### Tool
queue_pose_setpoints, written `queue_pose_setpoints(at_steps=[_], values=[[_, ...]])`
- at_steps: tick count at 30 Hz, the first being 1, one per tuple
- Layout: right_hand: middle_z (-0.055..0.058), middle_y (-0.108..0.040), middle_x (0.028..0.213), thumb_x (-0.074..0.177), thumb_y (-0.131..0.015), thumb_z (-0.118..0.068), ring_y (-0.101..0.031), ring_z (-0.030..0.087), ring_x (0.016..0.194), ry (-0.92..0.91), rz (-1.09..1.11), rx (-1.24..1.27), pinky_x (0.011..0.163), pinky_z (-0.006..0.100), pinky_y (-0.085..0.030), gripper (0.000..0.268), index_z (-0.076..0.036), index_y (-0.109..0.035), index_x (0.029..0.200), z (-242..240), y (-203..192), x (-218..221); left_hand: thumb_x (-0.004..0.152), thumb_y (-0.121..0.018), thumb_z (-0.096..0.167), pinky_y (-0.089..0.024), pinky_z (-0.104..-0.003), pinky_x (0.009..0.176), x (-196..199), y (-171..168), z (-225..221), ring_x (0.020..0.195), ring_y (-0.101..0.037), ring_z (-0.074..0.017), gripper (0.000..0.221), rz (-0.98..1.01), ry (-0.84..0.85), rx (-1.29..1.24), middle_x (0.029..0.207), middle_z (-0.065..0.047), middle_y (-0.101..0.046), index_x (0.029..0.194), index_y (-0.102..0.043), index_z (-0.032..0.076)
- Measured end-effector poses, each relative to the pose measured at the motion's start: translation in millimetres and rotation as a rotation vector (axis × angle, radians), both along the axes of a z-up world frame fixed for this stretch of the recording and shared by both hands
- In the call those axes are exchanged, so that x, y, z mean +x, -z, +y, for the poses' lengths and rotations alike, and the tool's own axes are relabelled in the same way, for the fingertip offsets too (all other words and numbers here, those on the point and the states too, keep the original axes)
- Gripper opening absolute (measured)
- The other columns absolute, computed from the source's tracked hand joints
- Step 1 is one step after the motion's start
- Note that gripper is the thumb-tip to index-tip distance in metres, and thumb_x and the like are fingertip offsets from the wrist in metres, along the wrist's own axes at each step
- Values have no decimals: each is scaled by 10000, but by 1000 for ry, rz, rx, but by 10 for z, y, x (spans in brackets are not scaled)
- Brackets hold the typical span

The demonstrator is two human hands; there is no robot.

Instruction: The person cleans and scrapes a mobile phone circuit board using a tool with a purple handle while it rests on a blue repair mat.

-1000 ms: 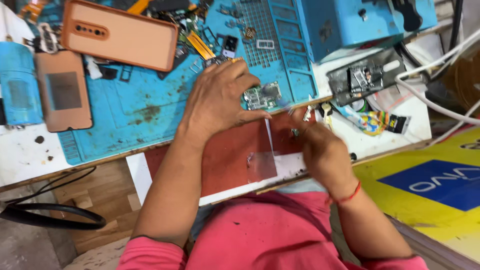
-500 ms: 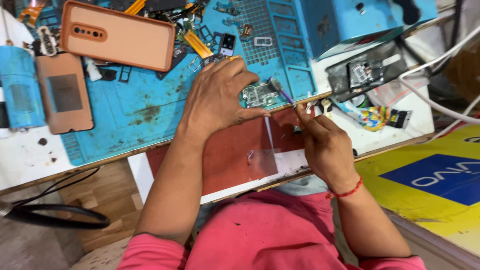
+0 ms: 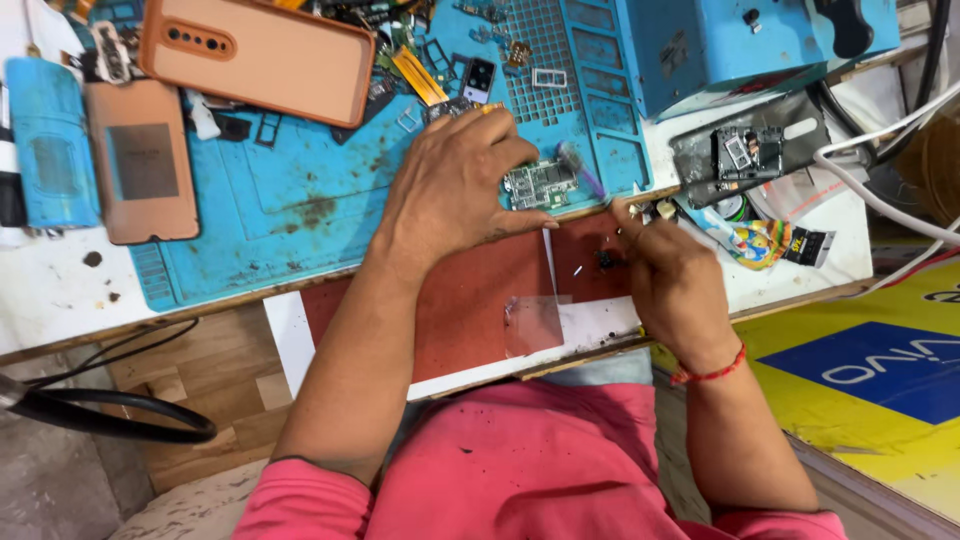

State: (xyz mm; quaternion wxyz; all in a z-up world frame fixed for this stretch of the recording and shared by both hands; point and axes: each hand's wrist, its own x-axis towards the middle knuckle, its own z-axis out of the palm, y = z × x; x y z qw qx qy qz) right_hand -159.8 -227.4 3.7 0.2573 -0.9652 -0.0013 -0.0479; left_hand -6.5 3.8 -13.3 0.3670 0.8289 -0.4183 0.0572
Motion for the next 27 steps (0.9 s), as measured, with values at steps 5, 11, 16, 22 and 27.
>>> queue_pose_setpoints(at_steps=[5, 11, 16, 22, 27], values=[[115, -632, 826, 873, -592, 73, -639, 312, 701, -51, 19, -116, 639, 425, -504, 546, -131, -693, 1369, -146, -106, 6, 608, -944, 448, -492, -441, 825, 35, -47, -17, 916, -620, -275, 547, 14, 12, 26, 930, -52, -584, 987, -759, 99], [144, -635, 820, 917, -631, -4, -631, 354, 688, -44, 28, -150, 607, 450, -492, 492, -104, -647, 1398, 42, -140, -118, 616, -946, 440, -487, -445, 829, 13, -19, -16, 922, -623, -269, 540, 8, 4, 4, 942, -47, -593, 988, -757, 97], [169, -644, 808, 940, -597, -34, -639, 379, 700, -93, 84, -58, 609, 464, -499, 466, -17, -601, 1406, 256, -282, -243, 587, -951, 454, -493, -444, 827, 30, -27, -12, 918, -624, -277, 568, -22, 1, -21, 916, -58, -594, 968, -753, 83], [222, -654, 819, 974, -591, -55, -642, 410, 699, -109, 79, -49, 598, 480, -489, 406, -6, -617, 1376, 269, -199, 83, 623, -961, 442, -495, -441, 808, 35, -13, -13, 898, -623, -273, 517, -9, 19, -9, 921, -54, -607, 960, -768, 102], [213, -660, 791, 933, -591, -39, -640, 414, 675, -129, 85, -33, 592, 487, -491, 439, 14, -608, 1368, 336, -332, -121, 609, -952, 479, -503, -439, 820, 39, 25, -7, 913, -625, -278, 562, -30, -1, 11, 900, -51, -596, 973, -761, 95]])
